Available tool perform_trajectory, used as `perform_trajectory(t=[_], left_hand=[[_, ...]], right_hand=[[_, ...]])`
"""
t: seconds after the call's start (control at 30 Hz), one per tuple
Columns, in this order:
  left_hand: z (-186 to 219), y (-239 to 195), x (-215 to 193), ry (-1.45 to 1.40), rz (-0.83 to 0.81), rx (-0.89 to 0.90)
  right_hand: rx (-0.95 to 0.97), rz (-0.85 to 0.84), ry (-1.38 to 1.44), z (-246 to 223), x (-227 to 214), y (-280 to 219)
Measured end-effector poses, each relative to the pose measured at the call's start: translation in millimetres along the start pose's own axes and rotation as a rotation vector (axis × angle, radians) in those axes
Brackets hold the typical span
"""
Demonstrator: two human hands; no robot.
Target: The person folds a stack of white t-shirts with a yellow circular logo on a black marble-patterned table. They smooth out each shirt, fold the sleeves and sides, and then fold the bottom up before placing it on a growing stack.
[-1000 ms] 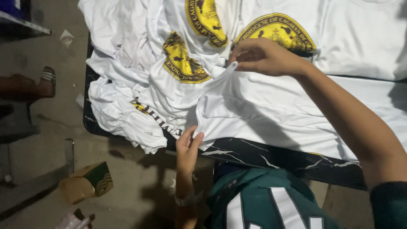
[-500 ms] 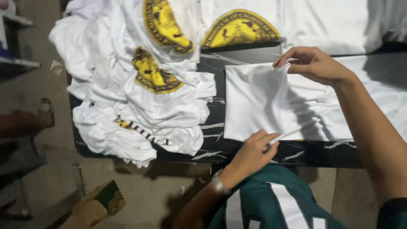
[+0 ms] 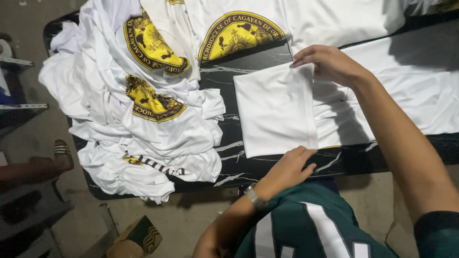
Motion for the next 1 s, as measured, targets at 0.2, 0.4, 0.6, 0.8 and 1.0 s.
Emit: perform_trajectory(t=[0.2, 0.4, 0.6, 0.8, 1.0], left_hand=[[-3, 4, -4, 0.014, -0.005, 0.069], [-11, 13, -51, 0.002, 0.079, -0.034], [-35, 10, -98, -0.022, 0.191, -0.289], [-73, 39, -178, 0.157, 0.613, -0.085], [-60, 70, -208, 0.397, 0.793, 0.037]], right_hand=[[-0.434, -0.054, -0.261, 14, -5, 21], [-0.361, 0.042, -0.562, -9, 13, 15], [-0.439, 0.058, -0.694, -13, 17, 12], [-0.790, 0.346, -0.881, -16, 15, -34], [-0.547, 0.498, -0.774, 4, 10, -40]])
Point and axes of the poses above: each hand's wrist, its own y-axis towards the middle knuckle, its own x-axis out of the palm, z = x × y, the point moved 6 cm from there along y, towards the middle knuckle, and after that the axes turned 7 degrees about -x, right-handed, at the moved point
